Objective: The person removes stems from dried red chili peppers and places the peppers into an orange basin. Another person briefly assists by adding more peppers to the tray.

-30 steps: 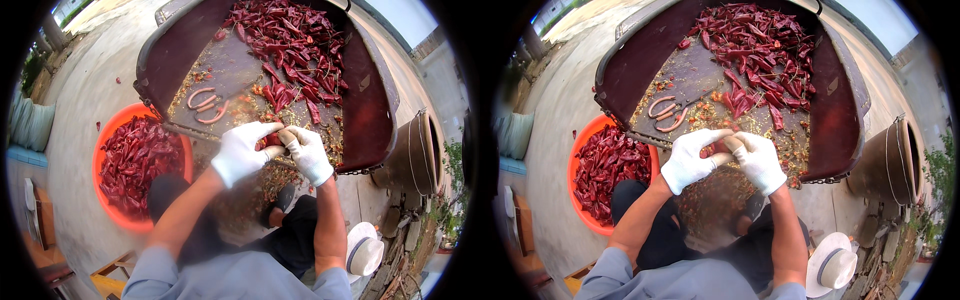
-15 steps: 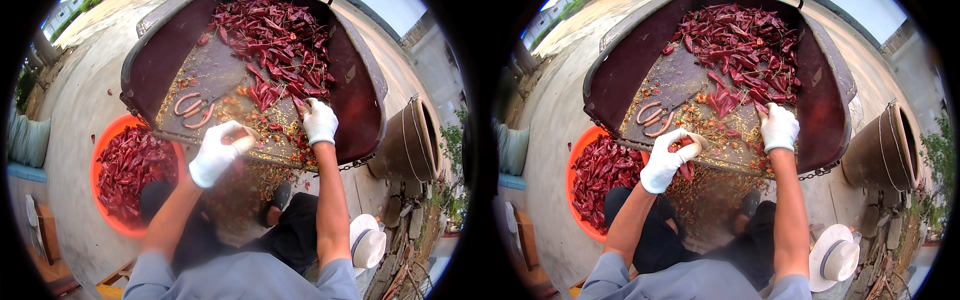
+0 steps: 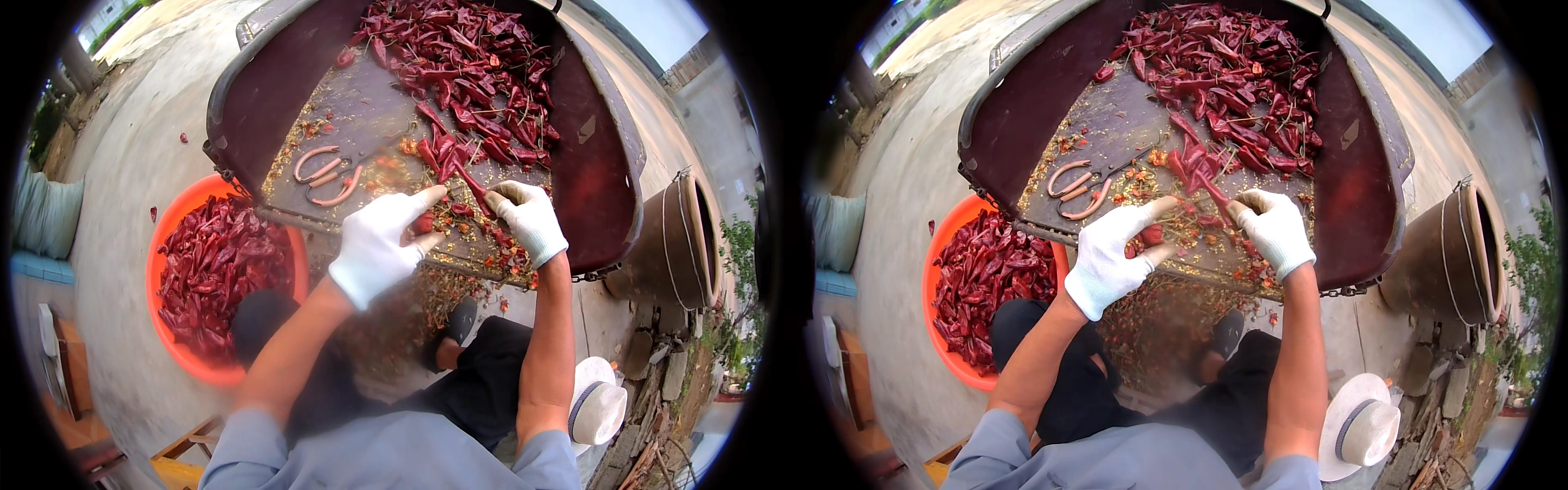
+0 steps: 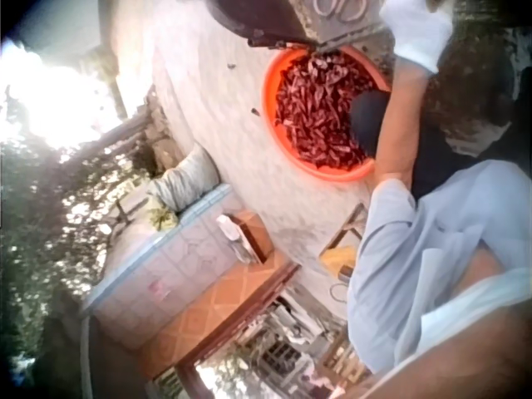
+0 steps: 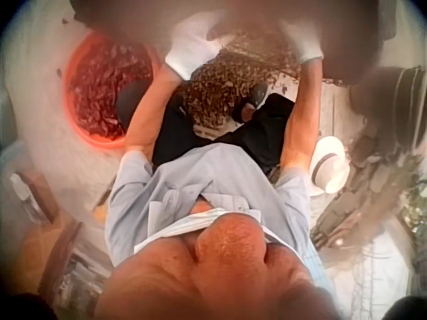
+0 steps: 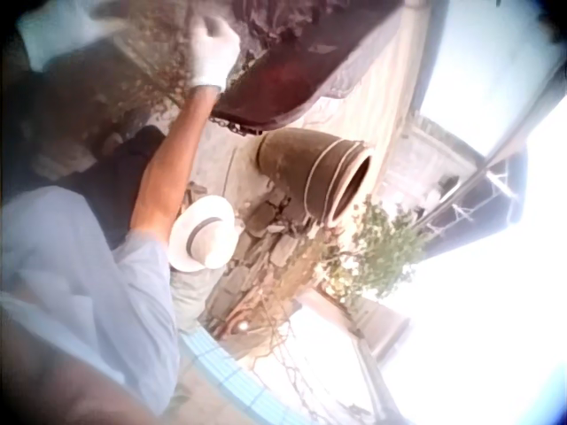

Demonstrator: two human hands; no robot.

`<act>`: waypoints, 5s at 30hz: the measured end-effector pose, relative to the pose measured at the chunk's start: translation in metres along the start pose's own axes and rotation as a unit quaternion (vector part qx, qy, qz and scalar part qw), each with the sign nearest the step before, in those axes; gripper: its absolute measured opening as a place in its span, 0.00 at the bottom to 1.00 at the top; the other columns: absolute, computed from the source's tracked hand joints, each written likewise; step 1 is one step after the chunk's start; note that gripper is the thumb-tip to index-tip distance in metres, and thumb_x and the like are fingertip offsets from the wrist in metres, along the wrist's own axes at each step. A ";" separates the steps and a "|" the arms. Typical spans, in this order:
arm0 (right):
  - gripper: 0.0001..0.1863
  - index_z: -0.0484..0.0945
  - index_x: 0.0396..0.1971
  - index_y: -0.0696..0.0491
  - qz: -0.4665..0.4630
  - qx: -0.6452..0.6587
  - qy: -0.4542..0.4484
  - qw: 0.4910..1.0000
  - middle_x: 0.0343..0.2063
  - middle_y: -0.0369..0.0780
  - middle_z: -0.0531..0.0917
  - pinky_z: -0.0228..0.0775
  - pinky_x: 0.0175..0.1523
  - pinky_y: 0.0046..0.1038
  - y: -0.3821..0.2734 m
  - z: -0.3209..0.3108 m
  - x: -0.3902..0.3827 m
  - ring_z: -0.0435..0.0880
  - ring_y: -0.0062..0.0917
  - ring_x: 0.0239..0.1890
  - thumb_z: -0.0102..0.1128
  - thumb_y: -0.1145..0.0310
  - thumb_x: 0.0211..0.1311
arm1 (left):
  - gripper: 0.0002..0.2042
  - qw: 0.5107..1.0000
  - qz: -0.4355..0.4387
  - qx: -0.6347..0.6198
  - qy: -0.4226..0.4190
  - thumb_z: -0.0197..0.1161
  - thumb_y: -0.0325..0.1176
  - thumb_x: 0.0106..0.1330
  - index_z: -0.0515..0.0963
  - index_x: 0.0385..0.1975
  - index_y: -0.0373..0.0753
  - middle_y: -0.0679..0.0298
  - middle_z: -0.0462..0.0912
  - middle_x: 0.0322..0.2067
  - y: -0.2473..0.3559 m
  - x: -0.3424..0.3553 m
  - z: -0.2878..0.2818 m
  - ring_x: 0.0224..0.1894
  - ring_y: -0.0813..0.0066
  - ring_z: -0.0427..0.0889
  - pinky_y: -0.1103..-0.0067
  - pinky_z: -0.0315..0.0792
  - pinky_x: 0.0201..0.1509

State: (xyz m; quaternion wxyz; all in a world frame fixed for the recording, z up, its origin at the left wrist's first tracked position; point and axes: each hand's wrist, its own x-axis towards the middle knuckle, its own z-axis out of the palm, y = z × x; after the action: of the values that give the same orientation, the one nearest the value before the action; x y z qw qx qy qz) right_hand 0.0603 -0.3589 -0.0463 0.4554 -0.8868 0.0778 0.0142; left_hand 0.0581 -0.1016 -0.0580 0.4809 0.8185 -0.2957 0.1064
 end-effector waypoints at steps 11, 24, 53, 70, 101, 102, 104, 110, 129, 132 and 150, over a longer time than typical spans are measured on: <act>0.13 0.85 0.42 0.54 -0.019 0.075 -0.027 0.997 0.29 0.38 0.88 0.74 0.36 0.25 -0.028 0.024 0.000 0.84 0.20 0.28 0.61 0.61 0.69 | 0.10 0.994 -0.046 -0.102 0.000 0.74 0.29 0.56 0.81 0.35 0.37 0.64 0.78 0.31 -0.005 -0.004 -0.006 0.33 0.74 0.79 0.78 0.73 0.37; 0.09 0.86 0.35 0.47 -0.097 -0.264 0.207 0.937 0.31 0.42 0.88 0.78 0.44 0.38 -0.001 0.081 0.074 0.87 0.39 0.36 0.66 0.60 0.60 | 0.12 0.872 -0.293 -0.391 -0.027 0.66 0.28 0.65 0.80 0.47 0.32 0.66 0.82 0.32 -0.001 -0.006 -0.037 0.34 0.81 0.79 0.81 0.74 0.40; 0.12 0.77 0.27 0.53 -0.262 -0.141 0.122 0.947 0.19 0.45 0.79 0.71 0.28 0.35 -0.055 0.076 -0.060 0.81 0.40 0.22 0.64 0.62 0.65 | 0.11 0.980 0.099 0.169 0.046 0.69 0.25 0.48 0.83 0.33 0.42 0.62 0.81 0.26 -0.008 -0.012 -0.012 0.31 0.59 0.82 0.70 0.75 0.34; 0.16 0.75 0.33 0.52 -0.003 0.561 0.073 0.825 0.23 0.37 0.80 0.64 0.21 0.21 -0.038 0.017 -0.044 0.76 0.18 0.18 0.52 0.55 0.76 | 0.06 0.925 -0.237 -0.296 0.027 0.69 0.28 0.63 0.80 0.33 0.33 0.67 0.80 0.23 0.036 -0.046 -0.020 0.20 0.81 0.79 0.82 0.73 0.23; 0.14 0.83 0.39 0.50 -0.180 -0.150 -0.092 0.968 0.33 0.48 0.86 0.75 0.47 0.45 -0.031 0.050 -0.045 0.85 0.46 0.40 0.54 0.57 0.67 | 0.22 0.918 -0.143 0.344 -0.139 0.65 0.51 0.63 0.82 0.52 0.46 0.53 0.87 0.43 -0.049 0.129 0.046 0.47 0.53 0.85 0.67 0.77 0.52; 0.14 0.83 0.39 0.50 -0.184 -0.147 -0.089 0.968 0.33 0.48 0.86 0.75 0.46 0.45 -0.030 0.051 -0.042 0.85 0.46 0.39 0.54 0.57 0.67 | 0.22 0.913 -0.149 0.348 -0.151 0.66 0.50 0.62 0.82 0.52 0.46 0.55 0.87 0.43 -0.055 0.131 0.050 0.47 0.54 0.85 0.67 0.77 0.52; 0.14 0.82 0.37 0.51 -0.184 -0.151 -0.078 0.968 0.32 0.47 0.86 0.75 0.45 0.46 -0.032 0.049 -0.037 0.85 0.46 0.39 0.54 0.57 0.67 | 0.22 0.903 -0.161 0.356 -0.175 0.67 0.47 0.60 0.82 0.52 0.46 0.57 0.88 0.43 -0.064 0.134 0.057 0.46 0.56 0.86 0.68 0.77 0.52; 0.15 0.82 0.40 0.52 -0.136 -0.119 -0.039 0.983 0.34 0.48 0.86 0.75 0.47 0.45 -0.026 0.047 -0.017 0.85 0.46 0.39 0.56 0.57 0.67 | 0.19 0.974 -0.196 0.108 -0.038 0.69 0.33 0.57 0.82 0.49 0.37 0.61 0.89 0.40 -0.081 0.106 0.044 0.40 0.72 0.87 0.77 0.78 0.48; 0.16 0.83 0.44 0.54 -0.160 -0.002 0.174 0.972 0.34 0.46 0.87 0.78 0.41 0.35 -0.027 0.057 -0.013 0.87 0.40 0.36 0.70 0.66 0.57 | 0.13 0.995 -0.039 -0.002 -0.097 0.68 0.25 0.60 0.82 0.45 0.33 0.62 0.85 0.37 0.003 0.061 0.004 0.38 0.78 0.83 0.80 0.76 0.44; 0.15 0.83 0.43 0.52 -0.171 -0.021 0.157 0.973 0.34 0.45 0.87 0.78 0.41 0.36 -0.028 0.060 -0.015 0.87 0.40 0.37 0.70 0.68 0.54 | 0.11 0.992 -0.077 -0.043 -0.088 0.68 0.27 0.62 0.83 0.44 0.33 0.64 0.86 0.36 -0.002 0.055 0.004 0.38 0.80 0.83 0.81 0.75 0.43; 0.13 0.78 0.45 0.59 0.053 0.433 0.001 0.900 0.29 0.35 0.82 0.67 0.31 0.18 -0.033 0.024 -0.024 0.76 0.14 0.24 0.63 0.66 0.68 | 0.16 0.950 -0.270 -0.155 0.018 0.63 0.45 0.71 0.80 0.35 0.36 0.66 0.80 0.26 -0.051 0.104 0.025 0.25 0.76 0.76 0.79 0.70 0.29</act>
State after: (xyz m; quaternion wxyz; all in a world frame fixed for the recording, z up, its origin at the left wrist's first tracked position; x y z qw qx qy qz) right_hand 0.0431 -0.3178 -0.0313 0.7928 -0.5968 0.1233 0.0023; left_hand 0.1689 -0.1442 -0.0608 0.6180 0.7809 -0.0683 -0.0601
